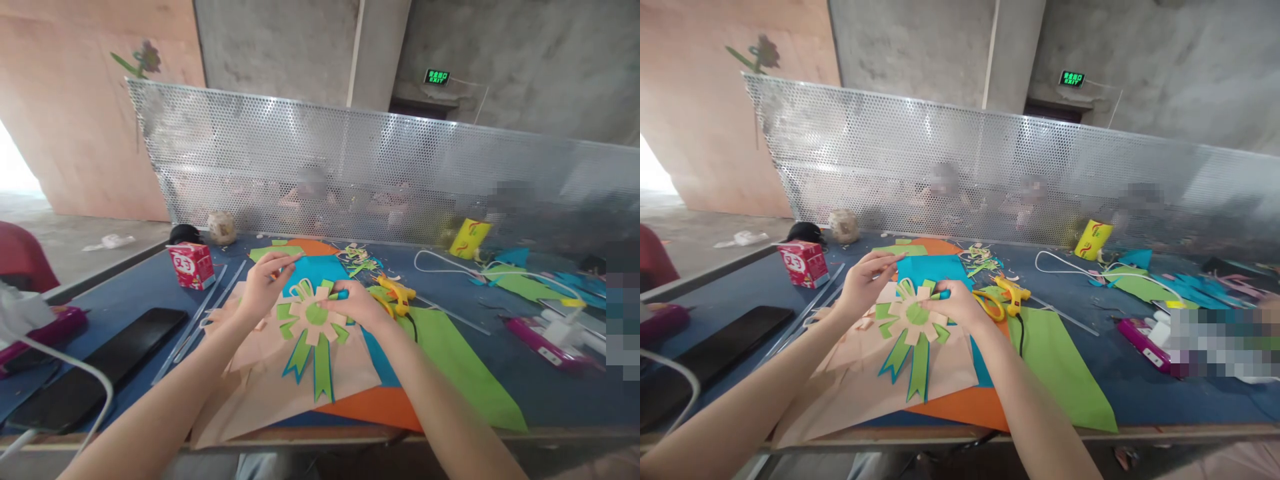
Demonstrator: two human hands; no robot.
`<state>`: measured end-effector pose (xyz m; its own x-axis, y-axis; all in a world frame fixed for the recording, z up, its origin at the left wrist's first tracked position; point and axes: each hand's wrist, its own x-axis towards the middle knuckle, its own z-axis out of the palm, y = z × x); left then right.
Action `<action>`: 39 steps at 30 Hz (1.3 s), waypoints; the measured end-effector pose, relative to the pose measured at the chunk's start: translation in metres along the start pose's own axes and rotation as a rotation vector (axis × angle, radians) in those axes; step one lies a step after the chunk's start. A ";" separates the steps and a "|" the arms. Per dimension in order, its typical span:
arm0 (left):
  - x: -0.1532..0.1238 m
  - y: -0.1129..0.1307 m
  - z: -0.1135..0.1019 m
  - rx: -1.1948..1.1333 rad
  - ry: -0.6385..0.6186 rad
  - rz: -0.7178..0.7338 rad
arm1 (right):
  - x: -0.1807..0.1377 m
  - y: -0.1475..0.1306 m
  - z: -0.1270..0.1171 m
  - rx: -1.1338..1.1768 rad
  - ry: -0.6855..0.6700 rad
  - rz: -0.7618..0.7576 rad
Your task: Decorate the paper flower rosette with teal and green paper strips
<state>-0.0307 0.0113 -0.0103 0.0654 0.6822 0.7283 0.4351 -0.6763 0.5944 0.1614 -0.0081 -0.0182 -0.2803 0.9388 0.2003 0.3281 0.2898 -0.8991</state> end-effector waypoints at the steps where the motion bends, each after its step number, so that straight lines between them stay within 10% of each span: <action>1: 0.000 -0.001 0.001 -0.042 -0.010 -0.038 | 0.000 0.000 0.000 0.002 0.010 -0.002; 9: -0.003 0.005 0.010 -0.723 -0.100 -0.654 | 0.000 -0.005 -0.001 0.071 0.106 -0.010; 39: -0.003 0.014 0.008 -0.825 -0.079 -0.664 | -0.002 -0.003 -0.003 0.059 0.028 -0.007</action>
<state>-0.0175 0.0014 -0.0069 0.1101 0.9799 0.1664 -0.3372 -0.1207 0.9337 0.1637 -0.0100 -0.0142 -0.2567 0.9418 0.2169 0.2719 0.2857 -0.9189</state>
